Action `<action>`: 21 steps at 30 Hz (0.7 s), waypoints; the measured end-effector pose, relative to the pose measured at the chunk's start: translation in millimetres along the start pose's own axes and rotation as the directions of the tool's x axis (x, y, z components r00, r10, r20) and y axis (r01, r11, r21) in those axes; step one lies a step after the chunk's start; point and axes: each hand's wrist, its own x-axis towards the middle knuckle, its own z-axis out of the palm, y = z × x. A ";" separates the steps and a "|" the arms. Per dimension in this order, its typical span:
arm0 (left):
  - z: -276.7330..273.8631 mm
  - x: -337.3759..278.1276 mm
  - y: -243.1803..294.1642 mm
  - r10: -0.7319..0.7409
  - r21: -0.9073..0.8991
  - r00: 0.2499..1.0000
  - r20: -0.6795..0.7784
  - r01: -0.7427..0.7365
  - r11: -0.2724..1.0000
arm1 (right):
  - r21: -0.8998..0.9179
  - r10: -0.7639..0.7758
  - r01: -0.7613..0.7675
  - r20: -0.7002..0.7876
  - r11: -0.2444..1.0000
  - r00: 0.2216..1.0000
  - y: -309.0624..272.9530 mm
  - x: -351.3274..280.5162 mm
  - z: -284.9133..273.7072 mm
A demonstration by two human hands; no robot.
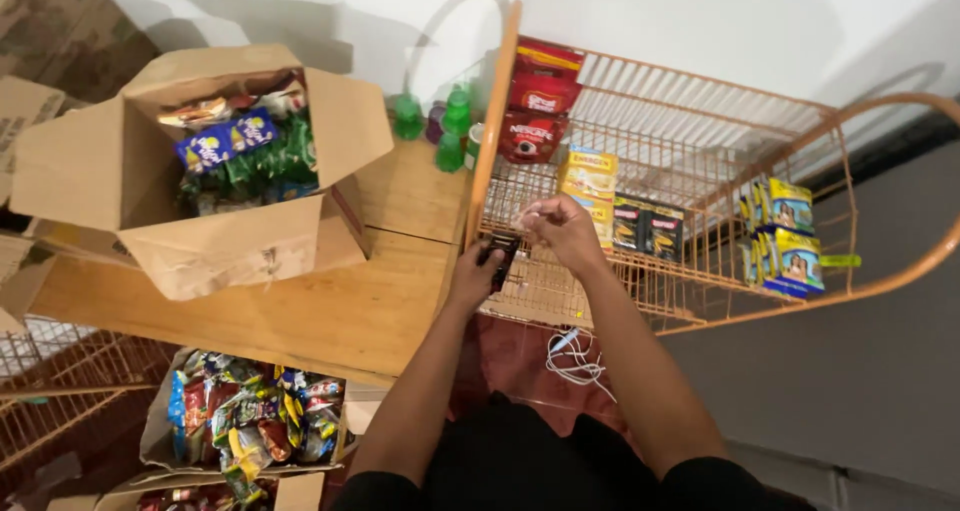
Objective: Picking up various packaged grocery items from cardboard boxes and placing them into a wire cart.
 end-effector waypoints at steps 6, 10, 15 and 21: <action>-1.3 -5.2 12.5 0.002 -0.073 1.000 -0.014 -0.003 0.997 | -0.151 -0.089 0.118 0.190 0.981 0.978 19.2 10.0 1.2; -4.4 0.0 1.3 0.023 -0.065 1.000 -0.014 -0.024 0.998 | -0.193 -0.097 0.144 0.233 0.971 0.968 6.4 5.5 17.4; -3.6 -10.7 14.6 0.071 -0.242 0.997 -0.012 -0.072 0.968 | -0.527 -0.014 0.057 0.084 0.848 0.996 -12.5 -5.1 38.8; -7.2 -21.3 49.8 -0.181 -0.157 0.983 -0.015 0.177 0.972 | -0.448 -0.078 0.145 0.164 0.882 0.983 -1.0 -9.7 36.9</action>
